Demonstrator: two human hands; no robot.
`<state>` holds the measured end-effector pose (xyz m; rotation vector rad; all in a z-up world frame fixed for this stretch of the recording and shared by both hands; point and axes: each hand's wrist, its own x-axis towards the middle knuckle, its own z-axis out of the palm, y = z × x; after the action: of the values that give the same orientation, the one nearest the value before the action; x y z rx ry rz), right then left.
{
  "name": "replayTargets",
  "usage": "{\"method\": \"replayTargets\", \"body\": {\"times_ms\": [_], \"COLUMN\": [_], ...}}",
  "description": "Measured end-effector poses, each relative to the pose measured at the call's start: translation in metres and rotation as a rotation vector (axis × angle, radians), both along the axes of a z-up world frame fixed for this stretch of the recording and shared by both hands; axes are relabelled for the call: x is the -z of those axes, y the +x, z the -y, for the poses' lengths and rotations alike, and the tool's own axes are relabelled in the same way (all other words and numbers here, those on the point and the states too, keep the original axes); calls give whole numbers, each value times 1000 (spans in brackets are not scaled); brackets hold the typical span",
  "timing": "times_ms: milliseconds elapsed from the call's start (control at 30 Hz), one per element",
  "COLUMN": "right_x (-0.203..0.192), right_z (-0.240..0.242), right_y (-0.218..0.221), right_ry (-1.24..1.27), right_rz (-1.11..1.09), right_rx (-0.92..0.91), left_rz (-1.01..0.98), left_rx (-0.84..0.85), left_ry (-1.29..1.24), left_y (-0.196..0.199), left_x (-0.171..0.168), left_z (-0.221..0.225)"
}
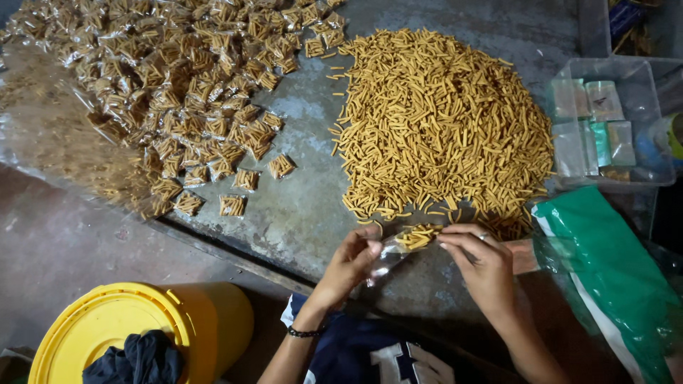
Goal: The person fills small plastic bags with snacks from a large pile and seals them using a heat sealer.
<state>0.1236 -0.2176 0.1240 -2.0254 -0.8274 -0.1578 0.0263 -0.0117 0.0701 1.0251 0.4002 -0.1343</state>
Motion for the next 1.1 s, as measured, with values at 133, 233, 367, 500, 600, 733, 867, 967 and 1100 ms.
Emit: {"method": "replayTargets", "body": {"times_ms": [133,233,367,500,600,733,867,967,1100], "right_x": [11,16,8,17,-8,-45,-37,-24,21], "right_z": [7,5,-4,-6,-7,-13,-8,2,23], "right_y": [1,-4,-11,-11,-6,-8,-4,4,29], "right_ry": [-3,-45,-131,-222,-190,-142,-63,-55,-111], "right_rz": [3,-14,91,229,274,411,395,387,324], "right_rx": [34,-23,-56,-81,-119,-206,-214,-103,214], "left_rz": [26,87,88,91,159,125,210,221,255], "left_rx": [-13,-68,34,85,252,370,320,247,253], "left_ry": [-150,-176,-120,-129,-84,55,-50,-1,135], "left_y": [1,3,7,11,8,10,10,17,21], "left_x": [12,22,22,17,4,6,20,44,38], "left_z": [-4,-4,1,3,-3,-5,3,5,7]}}
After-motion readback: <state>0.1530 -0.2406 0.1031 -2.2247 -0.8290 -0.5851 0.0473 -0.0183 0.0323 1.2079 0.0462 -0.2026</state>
